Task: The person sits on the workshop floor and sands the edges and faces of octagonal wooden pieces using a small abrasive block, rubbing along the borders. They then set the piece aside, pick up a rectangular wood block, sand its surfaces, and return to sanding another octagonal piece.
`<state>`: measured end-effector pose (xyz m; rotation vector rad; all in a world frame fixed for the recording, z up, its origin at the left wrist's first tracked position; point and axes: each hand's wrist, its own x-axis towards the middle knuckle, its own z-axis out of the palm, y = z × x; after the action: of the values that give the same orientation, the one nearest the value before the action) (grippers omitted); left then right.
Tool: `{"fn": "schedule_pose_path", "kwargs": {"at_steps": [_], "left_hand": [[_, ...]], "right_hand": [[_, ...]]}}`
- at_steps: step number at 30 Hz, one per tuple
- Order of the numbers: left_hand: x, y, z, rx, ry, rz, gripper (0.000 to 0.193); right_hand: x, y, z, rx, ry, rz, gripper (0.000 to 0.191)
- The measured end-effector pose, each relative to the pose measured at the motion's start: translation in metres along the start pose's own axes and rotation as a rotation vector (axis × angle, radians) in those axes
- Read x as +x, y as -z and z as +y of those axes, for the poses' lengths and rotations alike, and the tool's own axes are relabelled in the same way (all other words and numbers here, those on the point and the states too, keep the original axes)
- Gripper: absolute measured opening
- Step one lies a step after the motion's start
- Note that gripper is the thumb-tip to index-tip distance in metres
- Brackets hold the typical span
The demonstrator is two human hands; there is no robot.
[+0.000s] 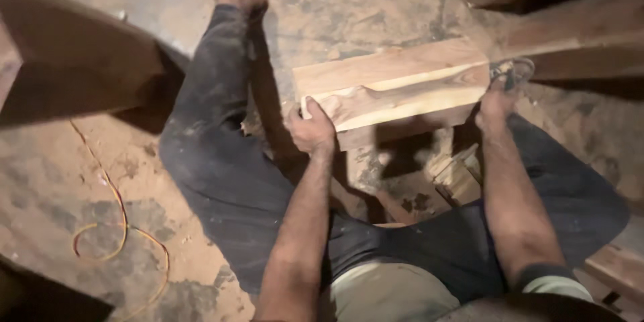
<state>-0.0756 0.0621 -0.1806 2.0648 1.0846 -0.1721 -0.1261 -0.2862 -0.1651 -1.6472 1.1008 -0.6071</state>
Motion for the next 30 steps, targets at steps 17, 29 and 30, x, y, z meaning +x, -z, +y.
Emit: {"fn": "schedule_pose_path", "kwargs": {"at_steps": [17,29,30], "left_hand": [[0.001,-0.011,-0.012,0.049,0.02,0.085,0.05],[-0.003,-0.017,-0.052,0.012,-0.193,0.053,0.06],[-0.007,-0.017,-0.059,0.01,-0.14,0.067,0.06]], "right_hand": [[0.02,0.014,0.034,0.224,0.268,-0.165,0.036],[0.014,0.021,0.048,0.235,0.189,-0.151,0.04],[0.013,0.025,0.052,0.215,0.074,-0.02,0.041]]}}
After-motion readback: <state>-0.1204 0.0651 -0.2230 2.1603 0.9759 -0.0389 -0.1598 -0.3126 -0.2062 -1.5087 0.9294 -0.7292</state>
